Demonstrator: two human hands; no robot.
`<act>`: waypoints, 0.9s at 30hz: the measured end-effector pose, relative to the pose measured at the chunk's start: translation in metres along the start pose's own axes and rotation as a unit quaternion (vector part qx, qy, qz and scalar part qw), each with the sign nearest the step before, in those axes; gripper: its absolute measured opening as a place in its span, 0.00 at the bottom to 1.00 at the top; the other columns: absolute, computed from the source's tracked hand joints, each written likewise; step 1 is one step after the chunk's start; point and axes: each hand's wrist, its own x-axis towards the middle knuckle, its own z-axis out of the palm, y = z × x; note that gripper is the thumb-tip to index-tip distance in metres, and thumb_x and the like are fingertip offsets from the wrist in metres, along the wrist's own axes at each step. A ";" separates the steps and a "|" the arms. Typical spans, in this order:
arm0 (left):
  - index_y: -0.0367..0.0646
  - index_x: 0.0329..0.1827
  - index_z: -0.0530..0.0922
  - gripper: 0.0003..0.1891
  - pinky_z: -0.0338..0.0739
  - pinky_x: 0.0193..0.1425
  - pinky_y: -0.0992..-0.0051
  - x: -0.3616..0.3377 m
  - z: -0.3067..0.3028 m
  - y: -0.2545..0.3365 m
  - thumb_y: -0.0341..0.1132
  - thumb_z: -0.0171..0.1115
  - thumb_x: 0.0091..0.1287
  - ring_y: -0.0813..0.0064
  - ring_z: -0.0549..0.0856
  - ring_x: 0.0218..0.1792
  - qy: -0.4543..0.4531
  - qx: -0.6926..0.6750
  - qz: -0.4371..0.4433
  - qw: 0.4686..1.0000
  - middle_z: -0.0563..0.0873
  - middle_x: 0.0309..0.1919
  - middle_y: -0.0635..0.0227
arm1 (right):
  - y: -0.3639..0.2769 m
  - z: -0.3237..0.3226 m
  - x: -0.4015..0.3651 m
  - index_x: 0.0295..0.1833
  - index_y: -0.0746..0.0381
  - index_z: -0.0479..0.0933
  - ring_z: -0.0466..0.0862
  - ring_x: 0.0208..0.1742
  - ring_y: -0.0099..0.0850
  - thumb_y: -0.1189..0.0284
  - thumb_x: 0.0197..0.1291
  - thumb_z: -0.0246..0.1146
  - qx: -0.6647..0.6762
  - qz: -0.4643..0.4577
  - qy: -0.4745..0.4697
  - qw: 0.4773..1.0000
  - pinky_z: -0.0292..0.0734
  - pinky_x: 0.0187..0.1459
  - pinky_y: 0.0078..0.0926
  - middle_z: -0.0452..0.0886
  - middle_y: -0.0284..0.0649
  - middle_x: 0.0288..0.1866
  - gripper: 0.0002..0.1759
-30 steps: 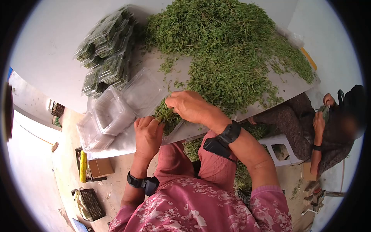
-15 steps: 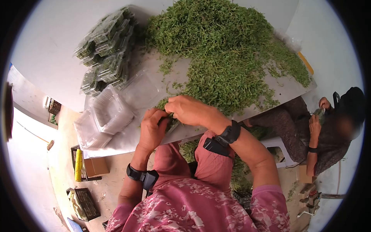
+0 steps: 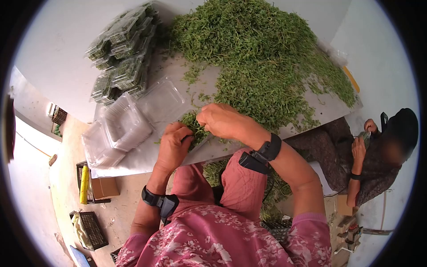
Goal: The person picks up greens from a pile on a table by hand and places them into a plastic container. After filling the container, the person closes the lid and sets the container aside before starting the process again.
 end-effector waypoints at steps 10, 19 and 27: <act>0.39 0.35 0.83 0.07 0.77 0.50 0.65 -0.001 0.001 -0.002 0.22 0.67 0.53 0.56 0.81 0.43 0.012 -0.010 0.015 1.000 0.83 0.37 0.62 | -0.005 0.008 0.007 0.39 0.66 0.80 0.81 0.43 0.50 0.80 0.55 0.61 -0.055 -0.023 0.031 0.998 0.75 0.45 0.46 0.77 0.47 0.37 0.06; 0.39 0.34 0.83 0.05 0.77 0.49 0.63 -0.003 0.001 0.000 0.24 0.66 0.55 0.54 0.80 0.42 0.025 -0.001 0.028 0.999 0.82 0.37 0.62 | -0.010 0.024 0.019 0.45 0.63 0.83 0.71 0.63 0.44 0.83 0.55 0.59 -0.155 0.032 -0.019 0.987 0.65 0.57 0.42 0.71 0.47 0.66 0.14; 0.35 0.43 0.82 0.11 0.78 0.52 0.62 -0.005 -0.015 0.011 0.21 0.64 0.56 0.53 0.83 0.45 0.016 0.017 0.069 0.997 0.85 0.43 0.57 | -0.003 0.017 0.011 0.48 0.61 0.84 0.67 0.69 0.45 0.82 0.56 0.57 -0.103 0.020 0.047 0.993 0.62 0.63 0.47 0.68 0.48 0.71 0.16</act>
